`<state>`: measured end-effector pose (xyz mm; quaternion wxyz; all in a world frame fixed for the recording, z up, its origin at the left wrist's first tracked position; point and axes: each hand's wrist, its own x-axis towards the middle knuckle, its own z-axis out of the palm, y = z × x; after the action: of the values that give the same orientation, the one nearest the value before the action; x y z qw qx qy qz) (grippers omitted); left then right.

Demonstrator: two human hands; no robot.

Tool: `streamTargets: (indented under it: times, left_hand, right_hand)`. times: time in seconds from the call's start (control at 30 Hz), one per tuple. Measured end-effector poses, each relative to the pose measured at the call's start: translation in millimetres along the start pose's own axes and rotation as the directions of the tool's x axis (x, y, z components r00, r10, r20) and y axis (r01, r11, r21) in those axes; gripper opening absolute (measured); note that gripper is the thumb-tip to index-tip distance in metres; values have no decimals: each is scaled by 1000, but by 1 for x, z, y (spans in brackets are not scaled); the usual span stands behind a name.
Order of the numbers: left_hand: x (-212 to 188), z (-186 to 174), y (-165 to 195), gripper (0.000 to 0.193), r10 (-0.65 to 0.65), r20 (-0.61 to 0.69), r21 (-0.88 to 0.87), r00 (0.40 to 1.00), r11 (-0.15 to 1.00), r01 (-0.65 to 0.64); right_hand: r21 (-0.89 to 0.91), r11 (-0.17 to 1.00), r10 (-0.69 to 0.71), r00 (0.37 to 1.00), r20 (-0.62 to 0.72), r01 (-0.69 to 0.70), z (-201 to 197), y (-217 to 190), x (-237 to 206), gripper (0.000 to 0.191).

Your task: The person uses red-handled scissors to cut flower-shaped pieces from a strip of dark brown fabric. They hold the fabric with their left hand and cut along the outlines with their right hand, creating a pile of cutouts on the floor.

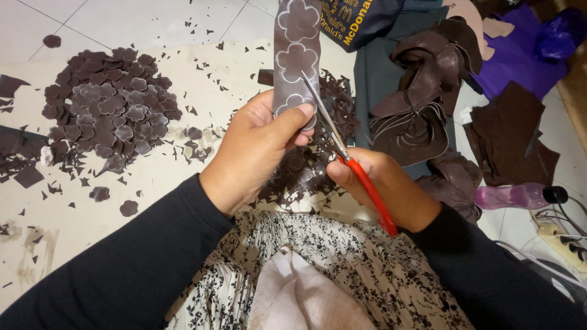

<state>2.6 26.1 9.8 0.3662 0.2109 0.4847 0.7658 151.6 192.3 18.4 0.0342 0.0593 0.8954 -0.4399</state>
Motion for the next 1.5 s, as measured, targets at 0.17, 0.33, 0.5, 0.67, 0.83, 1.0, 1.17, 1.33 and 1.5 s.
streamTargets:
  times: [0.17, 0.33, 0.5, 0.67, 0.83, 1.0, 1.17, 1.33, 1.5]
  left_hand:
    - [0, 1, 0, 12, 10, 1, 10, 1000, 1000, -10]
    - [0, 1, 0, 12, 6, -4, 27, 1000, 1000, -6]
    - [0, 1, 0, 12, 5, -5, 20, 1000, 1000, -5]
    - [0, 1, 0, 13, 11, 4, 18, 1000, 1000, -12]
    - [0, 2, 0, 13, -1, -7, 14, 1000, 1000, 1]
    - [0, 1, -1, 12, -3, 7, 20, 1000, 1000, 3]
    - [1, 1, -1, 12, -6, 8, 12, 1000, 1000, 6]
    - [1, 1, -2, 12, -3, 11, 3, 1000, 1000, 3]
    - [2, 0, -3, 12, -1, 17, 5, 1000, 1000, 1]
  right_hand:
    - [21, 1000, 16, 1000, 13, -16, -1, -1, 0, 52]
    - [22, 1000, 15, 1000, 6, -15, -1, -2, 0, 53]
    - [-6, 999, 45, 999, 0, -45, -1, -1, 0, 52]
    - [-10, 1000, 19, 1000, 2, -19, 0, 0, 0, 52]
    - [-49, 999, -22, 1000, -13, 21, 0, 1, -1, 53]
    - [-50, 999, 10, 1000, -6, -10, 0, 3, 0, 55]
    - [-65, 998, -5, 1000, -11, 4, 0, 5, 0, 55]
    - [-53, 998, 21, 1000, -12, -21, -1, 5, 0, 53]
    - [-54, 999, -4, 1000, -8, 3, -1, 4, 0, 52]
